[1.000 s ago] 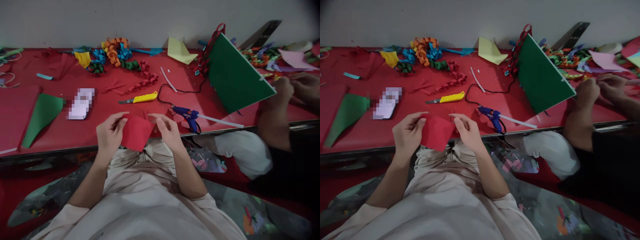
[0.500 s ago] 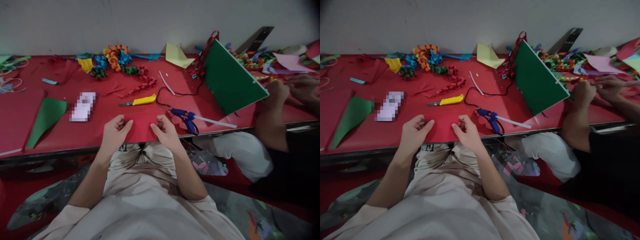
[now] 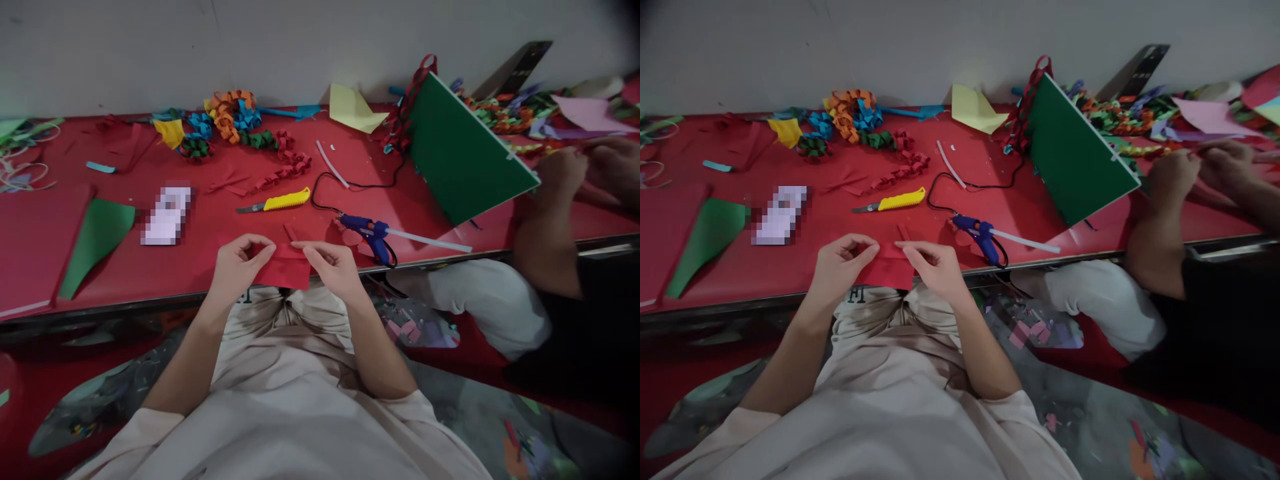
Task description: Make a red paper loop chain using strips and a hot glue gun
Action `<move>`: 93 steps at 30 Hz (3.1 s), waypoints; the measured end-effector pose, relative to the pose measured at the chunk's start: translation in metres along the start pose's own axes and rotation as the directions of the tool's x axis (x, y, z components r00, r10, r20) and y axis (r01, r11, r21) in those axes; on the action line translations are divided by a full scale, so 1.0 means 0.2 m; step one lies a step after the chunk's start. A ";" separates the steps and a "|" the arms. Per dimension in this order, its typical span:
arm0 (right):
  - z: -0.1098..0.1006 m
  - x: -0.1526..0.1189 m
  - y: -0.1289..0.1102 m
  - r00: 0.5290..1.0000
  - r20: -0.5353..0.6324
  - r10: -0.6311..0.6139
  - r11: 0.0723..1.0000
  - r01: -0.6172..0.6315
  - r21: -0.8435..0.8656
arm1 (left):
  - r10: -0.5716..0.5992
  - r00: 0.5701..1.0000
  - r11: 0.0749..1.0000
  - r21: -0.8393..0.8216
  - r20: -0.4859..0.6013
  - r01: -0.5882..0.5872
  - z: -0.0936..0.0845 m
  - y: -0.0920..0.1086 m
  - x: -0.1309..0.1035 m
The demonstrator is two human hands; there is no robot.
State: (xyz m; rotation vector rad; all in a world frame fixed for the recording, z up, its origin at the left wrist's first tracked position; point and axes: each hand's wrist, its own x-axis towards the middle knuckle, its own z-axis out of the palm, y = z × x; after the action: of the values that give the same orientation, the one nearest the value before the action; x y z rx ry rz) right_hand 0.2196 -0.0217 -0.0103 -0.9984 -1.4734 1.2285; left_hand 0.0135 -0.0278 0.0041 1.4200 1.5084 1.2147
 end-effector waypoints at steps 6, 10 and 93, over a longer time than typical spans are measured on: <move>0.02 0.02 0.04 0.994 -0.107 0.028 0.998 -0.033 -0.045 | -0.009 1.000 0.998 -0.059 -0.010 0.008 0.03 -0.04 0.02; 0.01 0.02 0.05 0.992 -0.104 0.065 0.997 -0.069 -0.040 | -0.024 0.999 0.999 -0.030 0.028 0.024 0.02 -0.04 0.02; 0.02 0.02 0.03 0.965 0.167 -0.202 0.963 0.227 -0.143 | -0.066 0.985 0.996 -0.056 0.160 0.076 -0.06 -0.08 -0.02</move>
State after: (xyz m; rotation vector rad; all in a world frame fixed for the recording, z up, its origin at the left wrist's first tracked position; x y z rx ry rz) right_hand 0.2156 -0.0168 -0.0151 -0.8376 -1.7735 1.0588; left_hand -0.0018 -0.0316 -0.0089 1.3763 1.3895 1.0711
